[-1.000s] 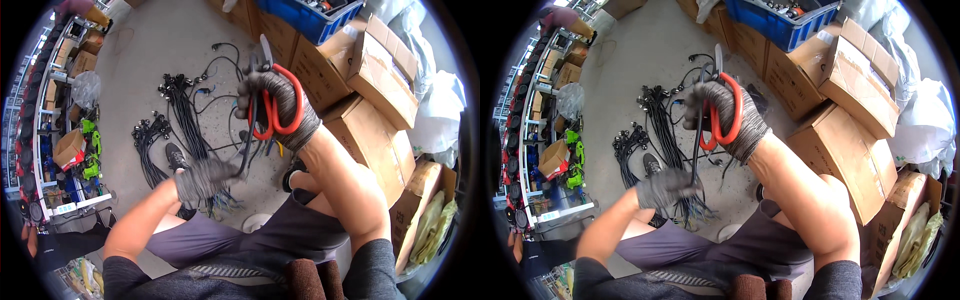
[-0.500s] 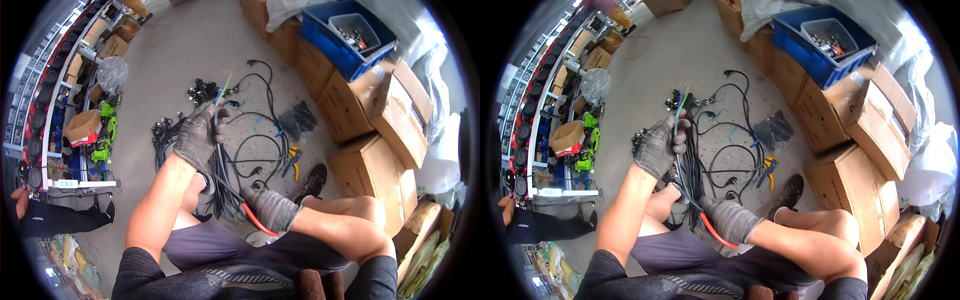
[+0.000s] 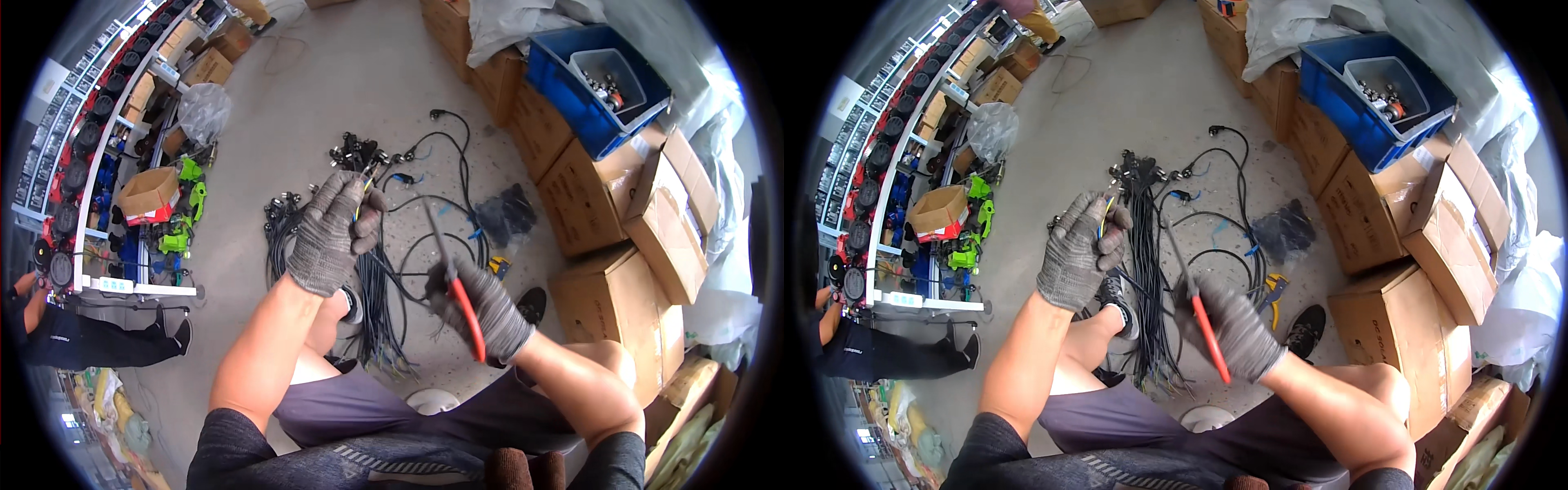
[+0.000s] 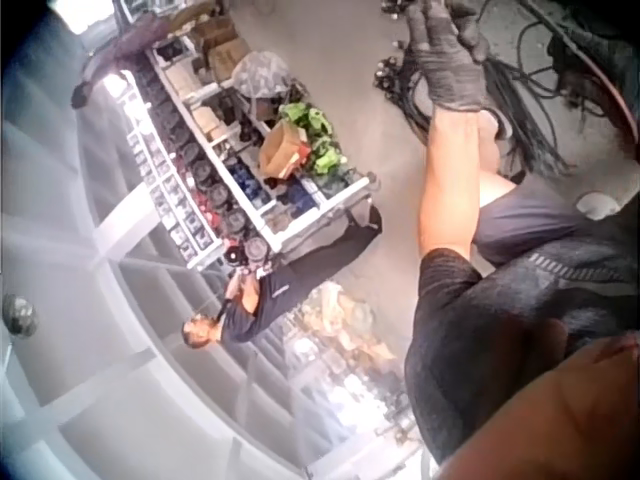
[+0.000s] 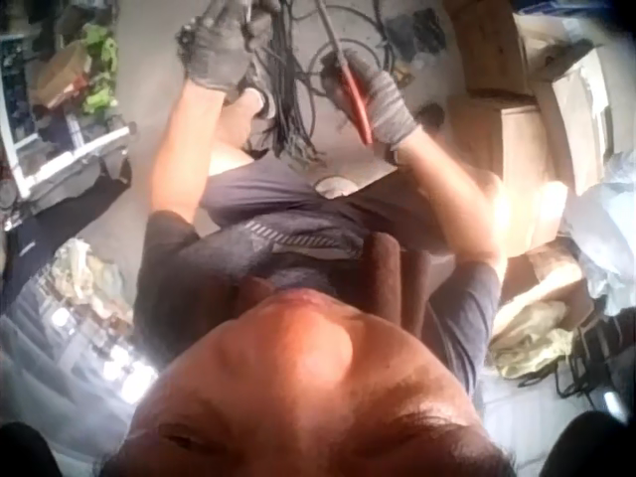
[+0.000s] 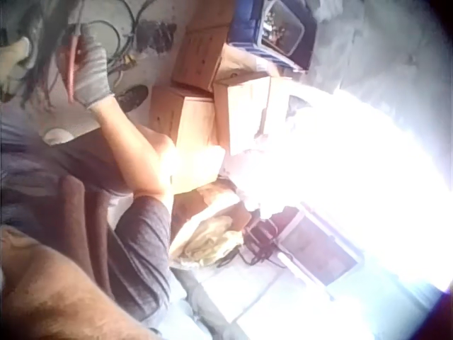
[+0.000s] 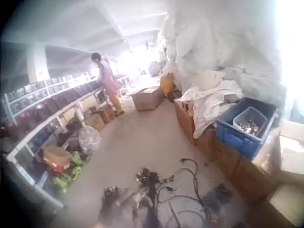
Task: The person, while wearing gloves, handles multiple wire harnesses on the floor, using red-handled pliers to strip the ends of individual wires. The person picks up each harness one by one, strips the insulation from the wire tips, and places the harnesses back into a pile on the floor.
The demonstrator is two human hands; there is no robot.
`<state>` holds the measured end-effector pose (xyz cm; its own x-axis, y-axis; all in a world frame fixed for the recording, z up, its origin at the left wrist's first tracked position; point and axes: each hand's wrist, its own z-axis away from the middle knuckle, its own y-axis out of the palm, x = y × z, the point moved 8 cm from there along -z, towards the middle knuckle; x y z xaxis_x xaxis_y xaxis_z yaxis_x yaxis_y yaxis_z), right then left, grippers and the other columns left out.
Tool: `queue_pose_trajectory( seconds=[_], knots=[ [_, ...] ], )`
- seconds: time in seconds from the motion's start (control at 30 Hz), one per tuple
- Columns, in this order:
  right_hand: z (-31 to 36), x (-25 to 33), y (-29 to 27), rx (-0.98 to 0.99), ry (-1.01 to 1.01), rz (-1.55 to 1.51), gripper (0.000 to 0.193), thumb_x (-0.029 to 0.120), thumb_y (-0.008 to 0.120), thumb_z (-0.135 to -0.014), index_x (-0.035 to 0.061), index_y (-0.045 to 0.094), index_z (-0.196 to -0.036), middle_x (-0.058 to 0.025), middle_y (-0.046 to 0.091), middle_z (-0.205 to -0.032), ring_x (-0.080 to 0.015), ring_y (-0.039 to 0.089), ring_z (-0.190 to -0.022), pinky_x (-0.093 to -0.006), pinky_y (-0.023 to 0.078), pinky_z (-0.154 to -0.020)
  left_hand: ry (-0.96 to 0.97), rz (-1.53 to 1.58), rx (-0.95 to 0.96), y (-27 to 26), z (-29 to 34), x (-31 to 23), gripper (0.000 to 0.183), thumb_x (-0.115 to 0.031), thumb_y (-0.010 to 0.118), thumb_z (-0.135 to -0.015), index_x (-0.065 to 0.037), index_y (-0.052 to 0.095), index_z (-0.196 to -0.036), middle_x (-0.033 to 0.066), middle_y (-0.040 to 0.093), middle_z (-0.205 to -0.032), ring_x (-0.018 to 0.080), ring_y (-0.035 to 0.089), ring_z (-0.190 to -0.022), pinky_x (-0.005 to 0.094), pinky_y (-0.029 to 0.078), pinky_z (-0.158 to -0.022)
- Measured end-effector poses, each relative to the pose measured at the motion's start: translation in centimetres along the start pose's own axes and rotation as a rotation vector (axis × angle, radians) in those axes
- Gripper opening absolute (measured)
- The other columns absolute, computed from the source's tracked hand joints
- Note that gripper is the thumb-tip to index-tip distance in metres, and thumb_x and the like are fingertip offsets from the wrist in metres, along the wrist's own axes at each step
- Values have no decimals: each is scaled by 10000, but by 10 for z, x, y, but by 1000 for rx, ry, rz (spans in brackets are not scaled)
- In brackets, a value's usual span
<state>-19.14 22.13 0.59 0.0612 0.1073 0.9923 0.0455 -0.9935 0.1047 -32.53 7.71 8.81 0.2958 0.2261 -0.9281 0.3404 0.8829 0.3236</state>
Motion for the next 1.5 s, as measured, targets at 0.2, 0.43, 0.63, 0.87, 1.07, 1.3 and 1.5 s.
queue_pose_trajectory(
  seconds=[0.2,0.43,0.63,0.87,1.07,1.3,1.5],
  knots=[
    [-49,97,-31,-199,-11,-1,363,-22,654,-854,27,532,-1193,-51,612,-1048,-118,579,-938,-268,500,-832,-132,-281,192,35,30,14,182,-258,507,-1041,-81,551,-1052,24,575,-774,45,411,-551,202,342,-457],
    [-51,99,-30,-104,-40,-20,354,-7,698,-856,24,521,-1161,-42,589,-1075,-122,589,-951,-253,521,-861,-99,-239,193,44,37,33,191,-271,485,-1052,-92,548,-1073,31,619,-809,41,404,-543,201,316,-456],
    [-33,86,-14,41,30,-20,280,64,705,-870,30,567,-1111,-48,601,-904,-118,591,-860,-275,516,-748,-26,-302,-62,30,36,24,213,-236,493,-1044,-83,583,-926,1,553,-704,43,471,-580,211,352,-476],
    [-38,74,-15,77,76,88,311,124,702,-896,38,573,-1166,-51,624,-983,-137,622,-853,-285,535,-737,215,-481,-181,22,41,0,218,-279,551,-1018,-65,576,-987,-1,547,-749,50,489,-614,195,372,-509],
    [-28,42,-10,197,123,364,330,131,689,-914,-9,598,-1199,-156,681,-872,-185,665,-781,-321,547,-692,208,-423,-232,16,39,5,252,-304,553,-1018,-61,561,-954,-16,513,-702,64,451,-553,210,365,-500],
    [-18,39,6,235,154,90,361,108,698,-896,-12,596,-1221,-195,657,-882,-267,659,-757,-342,519,-678,260,-394,-235,9,34,6,220,-267,555,-1019,-57,573,-956,-14,507,-692,44,439,-533,203,350,-462],
    [-35,64,-1,58,-16,493,407,79,725,-832,-4,612,-1214,-208,624,-883,-307,630,-718,-374,504,-650,265,-468,-181,18,41,6,191,-237,544,-1023,-59,578,-963,-8,518,-676,31,422,-498,203,297,-422]
  ],
)
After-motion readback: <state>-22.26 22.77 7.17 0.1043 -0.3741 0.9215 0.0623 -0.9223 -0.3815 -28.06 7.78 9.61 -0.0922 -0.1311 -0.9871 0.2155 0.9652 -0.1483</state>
